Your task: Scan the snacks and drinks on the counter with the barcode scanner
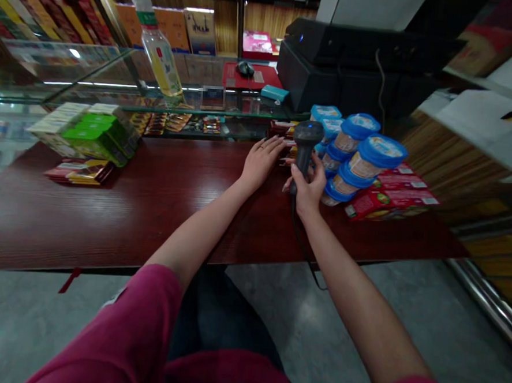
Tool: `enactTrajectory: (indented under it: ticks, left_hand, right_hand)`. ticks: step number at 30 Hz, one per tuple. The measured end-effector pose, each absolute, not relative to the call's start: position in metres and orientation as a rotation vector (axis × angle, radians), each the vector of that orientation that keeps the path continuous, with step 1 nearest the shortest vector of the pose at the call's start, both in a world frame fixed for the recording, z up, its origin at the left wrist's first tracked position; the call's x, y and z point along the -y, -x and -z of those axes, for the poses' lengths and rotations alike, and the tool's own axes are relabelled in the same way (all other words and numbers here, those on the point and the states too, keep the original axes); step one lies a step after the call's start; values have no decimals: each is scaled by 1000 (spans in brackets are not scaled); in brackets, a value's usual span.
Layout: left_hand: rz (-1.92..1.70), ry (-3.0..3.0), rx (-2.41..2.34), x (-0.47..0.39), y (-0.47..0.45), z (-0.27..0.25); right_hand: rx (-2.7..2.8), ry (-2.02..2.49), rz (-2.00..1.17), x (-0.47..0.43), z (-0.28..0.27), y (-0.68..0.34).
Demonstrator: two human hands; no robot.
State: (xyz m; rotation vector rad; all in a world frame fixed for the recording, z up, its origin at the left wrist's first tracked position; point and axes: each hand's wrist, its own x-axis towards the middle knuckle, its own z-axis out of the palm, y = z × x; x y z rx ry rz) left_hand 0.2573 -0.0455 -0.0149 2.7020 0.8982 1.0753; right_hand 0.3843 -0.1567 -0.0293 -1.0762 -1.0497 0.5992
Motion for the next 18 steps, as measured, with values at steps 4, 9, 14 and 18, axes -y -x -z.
enactTrajectory:
  ticks: [4, 9, 14, 18]
  left_hand:
    - [-1191, -2576, -918, 56, -197, 12]
    - [-1272, -2116, -1151, 53, -84, 14]
    - [-1224, -1703, -1207, 33, 1, 18]
    - [-1273, -1387, -1140, 28, 19, 19]
  right_hand:
    - [1088, 1105, -525, 155, 29, -384]
    - [1116, 1057, -635, 167, 14, -374]
    - [1195, 924, -1181, 177, -2, -339]
    - [1281, 846, -1423, 163, -10, -287]
